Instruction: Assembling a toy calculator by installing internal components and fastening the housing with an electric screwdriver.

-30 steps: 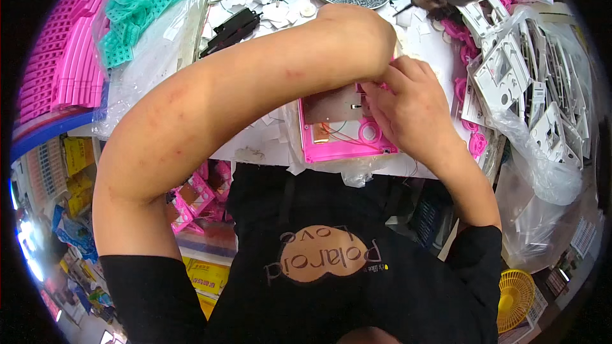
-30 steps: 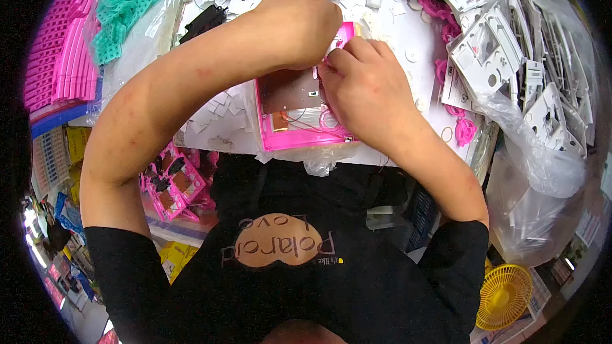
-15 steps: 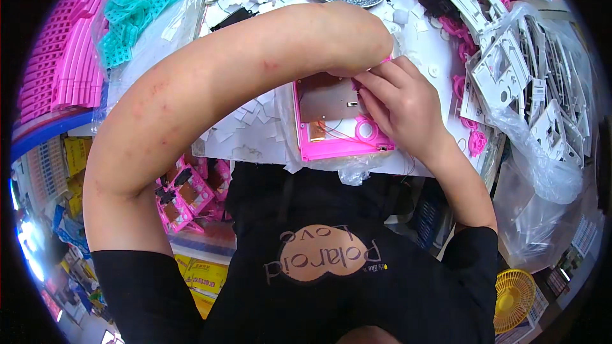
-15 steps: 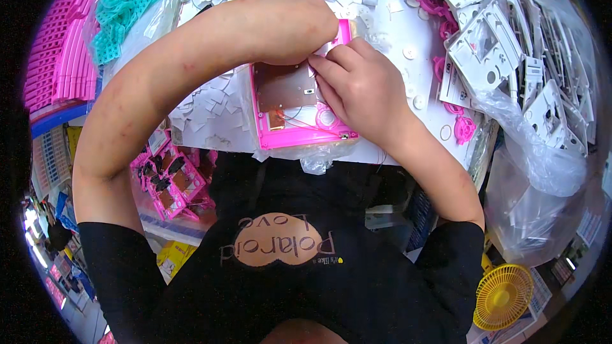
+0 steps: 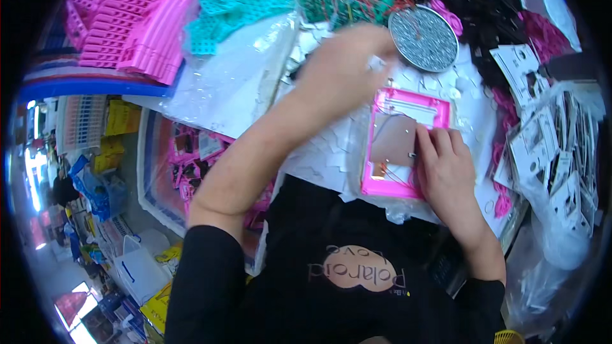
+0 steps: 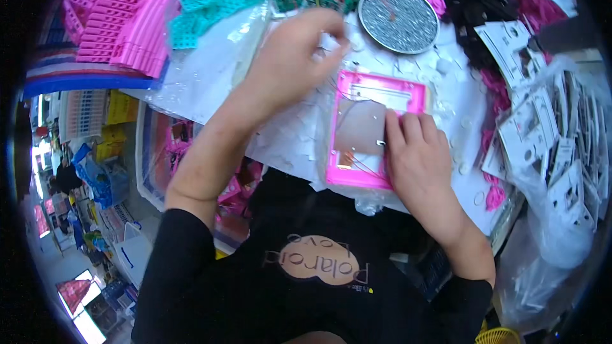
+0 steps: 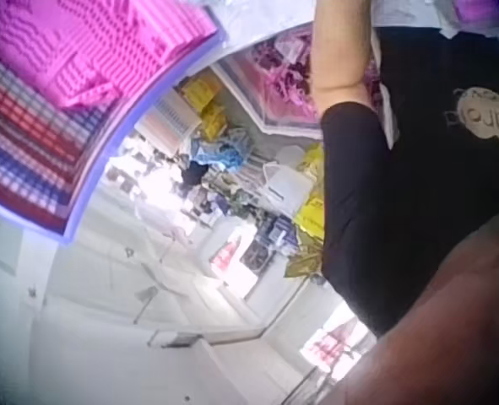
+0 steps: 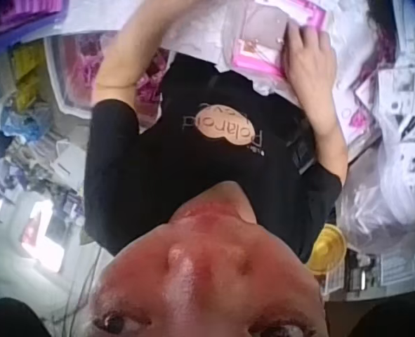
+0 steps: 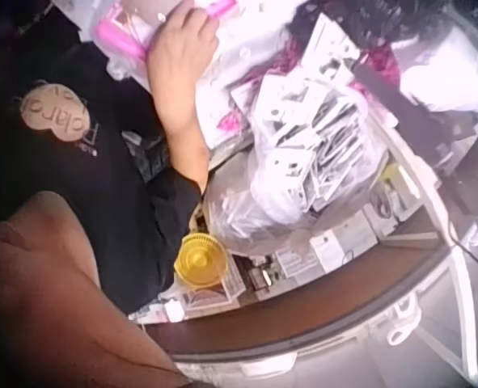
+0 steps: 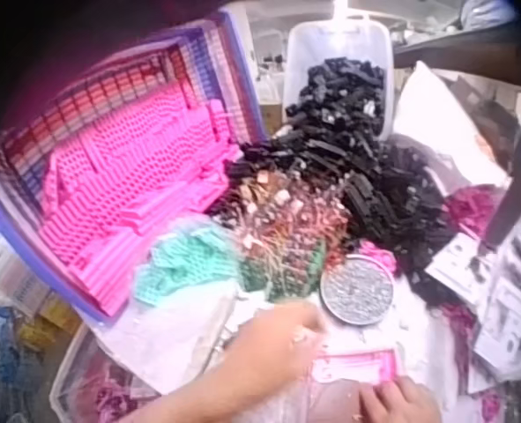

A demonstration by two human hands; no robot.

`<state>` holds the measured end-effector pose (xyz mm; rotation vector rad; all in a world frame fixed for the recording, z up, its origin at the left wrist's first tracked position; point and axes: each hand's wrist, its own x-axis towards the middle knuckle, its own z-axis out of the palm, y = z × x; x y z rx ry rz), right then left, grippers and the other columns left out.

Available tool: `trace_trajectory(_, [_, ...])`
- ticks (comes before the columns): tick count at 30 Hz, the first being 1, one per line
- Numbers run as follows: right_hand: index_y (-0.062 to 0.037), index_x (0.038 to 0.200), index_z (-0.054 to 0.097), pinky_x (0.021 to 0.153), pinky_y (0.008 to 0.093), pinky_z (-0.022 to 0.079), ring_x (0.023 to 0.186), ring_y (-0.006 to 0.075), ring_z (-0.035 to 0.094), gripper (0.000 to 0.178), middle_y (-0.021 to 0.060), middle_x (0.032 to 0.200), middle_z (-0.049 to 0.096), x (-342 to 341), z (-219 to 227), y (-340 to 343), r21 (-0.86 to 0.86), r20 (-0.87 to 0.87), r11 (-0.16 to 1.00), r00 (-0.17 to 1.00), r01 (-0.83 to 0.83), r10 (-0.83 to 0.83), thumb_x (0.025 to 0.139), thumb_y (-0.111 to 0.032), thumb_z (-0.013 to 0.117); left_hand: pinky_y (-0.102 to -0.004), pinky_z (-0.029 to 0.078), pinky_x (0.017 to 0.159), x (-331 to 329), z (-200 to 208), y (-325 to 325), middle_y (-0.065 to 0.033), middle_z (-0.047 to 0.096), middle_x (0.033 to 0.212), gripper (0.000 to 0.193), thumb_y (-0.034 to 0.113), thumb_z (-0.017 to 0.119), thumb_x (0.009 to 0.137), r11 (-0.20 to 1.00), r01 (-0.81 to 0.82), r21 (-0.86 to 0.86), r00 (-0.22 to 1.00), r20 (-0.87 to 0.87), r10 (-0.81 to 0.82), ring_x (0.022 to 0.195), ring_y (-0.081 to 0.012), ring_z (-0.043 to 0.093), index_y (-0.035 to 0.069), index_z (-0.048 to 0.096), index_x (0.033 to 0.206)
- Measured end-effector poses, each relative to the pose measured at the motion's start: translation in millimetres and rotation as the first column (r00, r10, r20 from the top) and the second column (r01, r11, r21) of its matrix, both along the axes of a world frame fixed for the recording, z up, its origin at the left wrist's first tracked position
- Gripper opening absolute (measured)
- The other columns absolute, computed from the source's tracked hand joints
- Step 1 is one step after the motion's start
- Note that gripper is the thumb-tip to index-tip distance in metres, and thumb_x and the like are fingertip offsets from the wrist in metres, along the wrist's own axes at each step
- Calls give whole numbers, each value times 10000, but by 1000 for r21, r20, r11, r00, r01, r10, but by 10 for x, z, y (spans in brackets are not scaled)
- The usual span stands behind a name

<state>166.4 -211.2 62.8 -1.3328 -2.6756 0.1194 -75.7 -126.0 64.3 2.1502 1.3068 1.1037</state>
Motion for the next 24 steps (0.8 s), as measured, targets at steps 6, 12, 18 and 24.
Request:
trace_trajectory(6, [27, 1269, 598, 799, 428, 488, 987, 333, 562, 501, 147, 1036, 581, -41, 26, 28, -54, -52, 998, 998, -23, 20, 780, -37, 687, -438, 525, 756, -1743, -73, 344, -144, 713, 953, 265, 251, 742, 855, 768, -546, 334, 635, -432, 640, 848, -327, 669, 36, 701, 1005])
trace_trajectory(12, [33, 1243, 603, 821, 444, 495, 977, 348, 564, 485, 160, 1022, 581, 14, 12, 34, -63, -119, 998, 993, -10, 3, 768, -21, 684, -493, 527, 802, -1907, 108, 518, -187, 696, 994, 335, 289, 746, 854, 855, -490, 169, 590, -658, 468, 929, -369, 669, 44, 682, 1074])
trace_trajectory(18, [7, 1188, 636, 830, 444, 526, 969, 352, 587, 401, 159, 1036, 608, 109, 76, 91, -95, -158, 994, 987, -50, 34, 801, -75, 698, -371, 506, 688, -947, 234, -36, -114, 687, 840, 216, 241, 733, 878, 965, -246, -88, 910, -364, 199, 739, -267, 642, 32, 711, 929])
trace_trajectory(24, [1, 1125, 678, 844, 409, 543, 1030, 311, 610, 318, 122, 1053, 640, 256, 160, 66, -174, -237, 981, 971, -82, 39, 825, -102, 706, -267, 488, 664, -1006, 337, 457, -64, 691, 817, 198, 179, 723, 938, 958, -280, 62, 893, -349, 284, 713, -108, 603, -16, 706, 972])
